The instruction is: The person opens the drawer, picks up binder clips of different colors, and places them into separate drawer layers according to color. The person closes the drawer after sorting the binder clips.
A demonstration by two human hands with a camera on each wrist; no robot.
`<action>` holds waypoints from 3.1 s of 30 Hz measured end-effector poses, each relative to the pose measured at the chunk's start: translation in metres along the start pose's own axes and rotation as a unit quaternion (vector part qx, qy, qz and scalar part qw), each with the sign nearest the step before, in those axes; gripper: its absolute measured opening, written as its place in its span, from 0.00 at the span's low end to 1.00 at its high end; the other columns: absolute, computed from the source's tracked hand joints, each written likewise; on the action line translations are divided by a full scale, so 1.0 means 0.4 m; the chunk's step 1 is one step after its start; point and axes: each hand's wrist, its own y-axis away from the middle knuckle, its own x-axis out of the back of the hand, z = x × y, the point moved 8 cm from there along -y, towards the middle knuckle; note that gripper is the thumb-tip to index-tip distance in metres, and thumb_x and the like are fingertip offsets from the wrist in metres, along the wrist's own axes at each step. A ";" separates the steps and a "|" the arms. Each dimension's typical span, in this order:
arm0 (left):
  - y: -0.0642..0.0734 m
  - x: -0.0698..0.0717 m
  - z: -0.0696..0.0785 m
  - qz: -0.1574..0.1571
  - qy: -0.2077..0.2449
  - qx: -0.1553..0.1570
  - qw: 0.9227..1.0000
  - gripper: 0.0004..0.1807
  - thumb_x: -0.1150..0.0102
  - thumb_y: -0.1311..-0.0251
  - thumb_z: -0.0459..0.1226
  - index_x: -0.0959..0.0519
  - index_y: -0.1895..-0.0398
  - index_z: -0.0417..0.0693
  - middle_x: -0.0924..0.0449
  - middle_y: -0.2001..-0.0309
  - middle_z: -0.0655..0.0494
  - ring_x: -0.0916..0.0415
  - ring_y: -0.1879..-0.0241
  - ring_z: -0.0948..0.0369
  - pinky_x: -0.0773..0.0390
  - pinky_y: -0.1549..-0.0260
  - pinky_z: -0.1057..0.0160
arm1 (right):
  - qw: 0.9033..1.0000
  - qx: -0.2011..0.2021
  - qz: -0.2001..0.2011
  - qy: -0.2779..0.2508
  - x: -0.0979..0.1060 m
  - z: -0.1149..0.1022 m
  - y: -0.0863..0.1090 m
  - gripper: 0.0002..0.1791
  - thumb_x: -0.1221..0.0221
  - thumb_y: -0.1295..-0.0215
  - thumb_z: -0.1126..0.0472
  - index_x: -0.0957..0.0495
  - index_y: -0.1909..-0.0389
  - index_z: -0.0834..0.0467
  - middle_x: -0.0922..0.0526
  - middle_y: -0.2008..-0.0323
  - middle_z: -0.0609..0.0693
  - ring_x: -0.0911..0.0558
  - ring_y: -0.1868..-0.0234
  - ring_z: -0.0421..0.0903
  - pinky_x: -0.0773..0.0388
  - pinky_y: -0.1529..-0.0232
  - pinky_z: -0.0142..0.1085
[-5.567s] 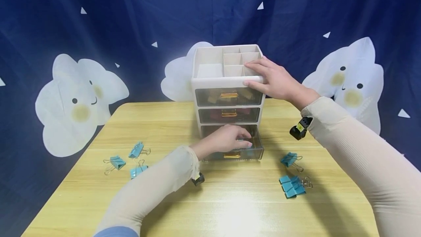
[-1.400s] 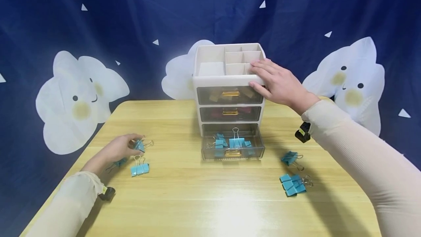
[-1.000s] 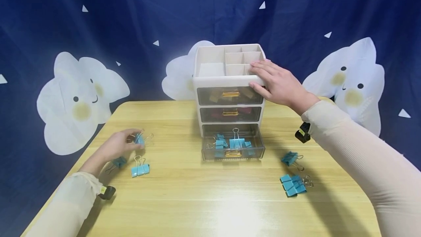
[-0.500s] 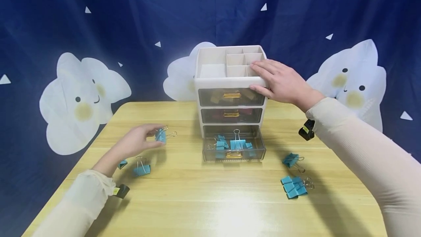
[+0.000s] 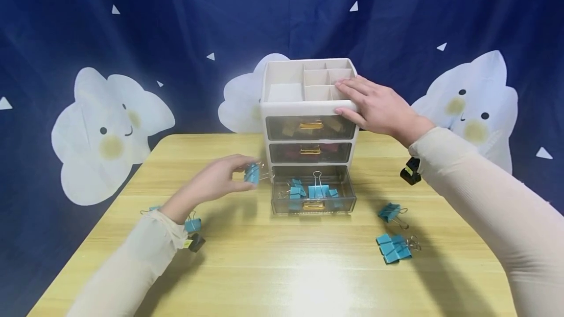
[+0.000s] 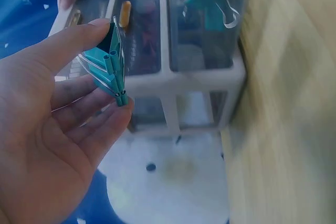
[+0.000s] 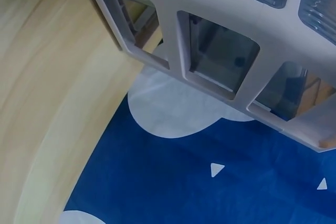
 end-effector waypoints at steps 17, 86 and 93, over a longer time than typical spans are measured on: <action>-0.132 -0.088 0.079 -0.049 -0.007 -0.035 0.998 0.37 0.31 0.46 0.53 0.27 0.35 0.48 0.22 0.47 0.54 0.26 0.47 0.57 0.27 0.44 0.54 | 0.999 -0.025 0.022 -0.023 -0.006 0.002 0.003 0.36 0.53 0.27 0.39 0.29 0.36 0.67 0.25 0.40 0.63 0.28 0.37 0.57 0.45 0.28 0.42; 0.168 -0.004 -0.109 -0.006 -0.028 0.046 0.999 0.34 0.37 0.39 0.55 0.27 0.34 0.49 0.26 0.38 0.51 0.30 0.39 0.48 0.31 0.41 0.43 | 0.997 -0.054 0.035 -0.037 -0.012 0.007 0.002 0.33 0.41 0.35 0.48 0.28 0.37 0.67 0.24 0.41 0.62 0.29 0.37 0.58 0.48 0.28 0.41; 0.224 0.006 -0.155 -0.011 -0.034 0.059 0.998 0.32 0.33 0.41 0.49 0.27 0.35 0.46 0.26 0.38 0.46 0.32 0.37 0.44 0.33 0.41 0.40 | 0.997 -0.057 0.030 -0.037 -0.014 0.008 0.003 0.32 0.41 0.34 0.48 0.28 0.37 0.67 0.24 0.40 0.62 0.28 0.37 0.58 0.48 0.28 0.41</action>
